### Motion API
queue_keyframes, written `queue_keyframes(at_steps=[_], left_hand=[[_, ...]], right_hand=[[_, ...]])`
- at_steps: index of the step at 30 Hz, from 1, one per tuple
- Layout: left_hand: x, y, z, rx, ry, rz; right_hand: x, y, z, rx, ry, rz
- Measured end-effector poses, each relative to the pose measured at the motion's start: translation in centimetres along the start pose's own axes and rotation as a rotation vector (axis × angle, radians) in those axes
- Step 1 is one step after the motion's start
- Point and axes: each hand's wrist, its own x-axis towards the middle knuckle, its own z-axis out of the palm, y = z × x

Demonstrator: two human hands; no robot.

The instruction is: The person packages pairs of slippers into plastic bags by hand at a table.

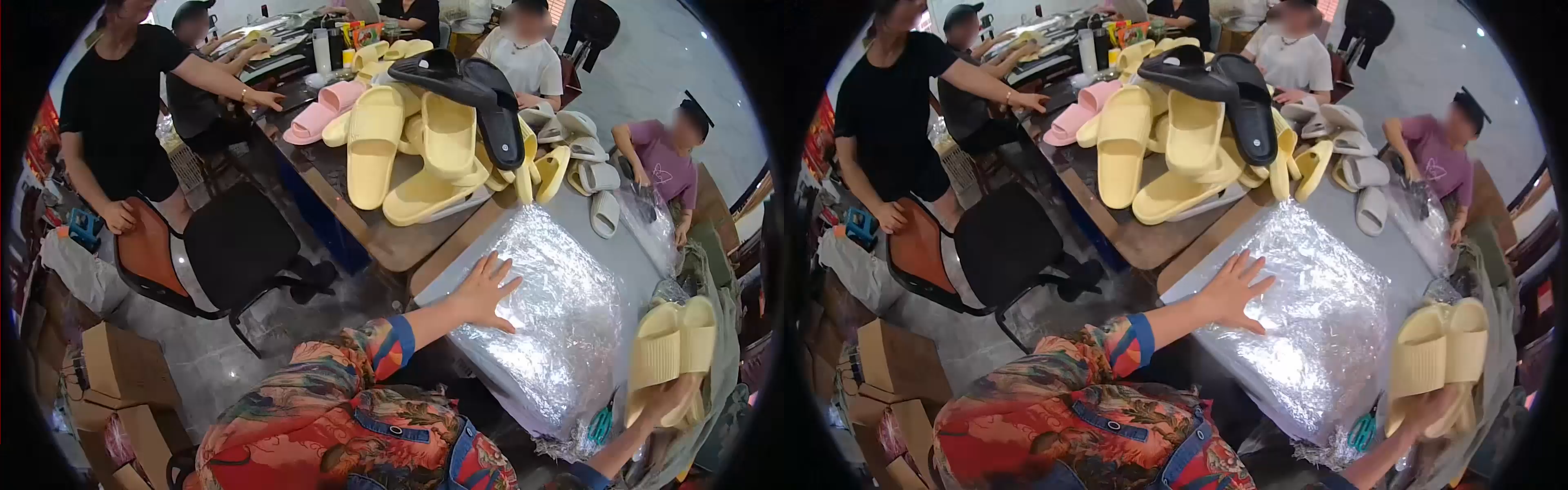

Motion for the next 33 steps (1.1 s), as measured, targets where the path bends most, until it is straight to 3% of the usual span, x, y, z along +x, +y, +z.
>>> queue_keyframes(at_steps=[2, 4, 7, 11, 15, 17, 20, 26, 28, 33], left_hand=[[0.0, 0.2, 0.1, 0.006, 0.007, -0.001], [-0.2, 0.4, -0.7, 0.005, -0.013, -0.008], [0.1, 0.1, 0.4, 0.022, 0.026, 0.002], [0.2, -0.3, 1.9, 0.095, 0.134, -0.003], [0.5, -0.7, 3.9, 0.122, 0.189, -0.009], [0.3, 0.5, 0.9, 0.076, 0.027, -0.052], [0.4, -0.2, 1.3, 0.087, 0.064, -0.024], [0.8, -0.7, 1.0, -0.019, 0.114, -0.029], [1.3, 1.1, 0.4, 0.236, -0.030, -0.034], [0.9, 0.8, 0.9, 0.158, 0.047, -0.037]], right_hand=[[3.1, -8.5, -0.6, 0.239, 0.235, -0.063], [3.9, -12.6, -0.1, 0.315, 0.190, -0.097], [4.6, -27.4, 0.0, 0.568, -0.007, -0.114], [2.0, -36.1, 1.5, 0.473, -0.133, -0.649], [-2.4, -43.8, 3.2, 1.080, -0.449, -0.671], [-4.3, -44.0, 6.6, 1.120, -0.530, -0.474], [-6.1, -41.3, 9.9, 0.983, -0.723, -0.121], [-7.6, -27.1, 12.9, 0.272, -0.629, 0.183], [-8.3, -22.5, 12.9, 0.149, -0.562, 0.237], [-7.6, -14.8, 10.4, -0.126, -0.482, 0.410]])
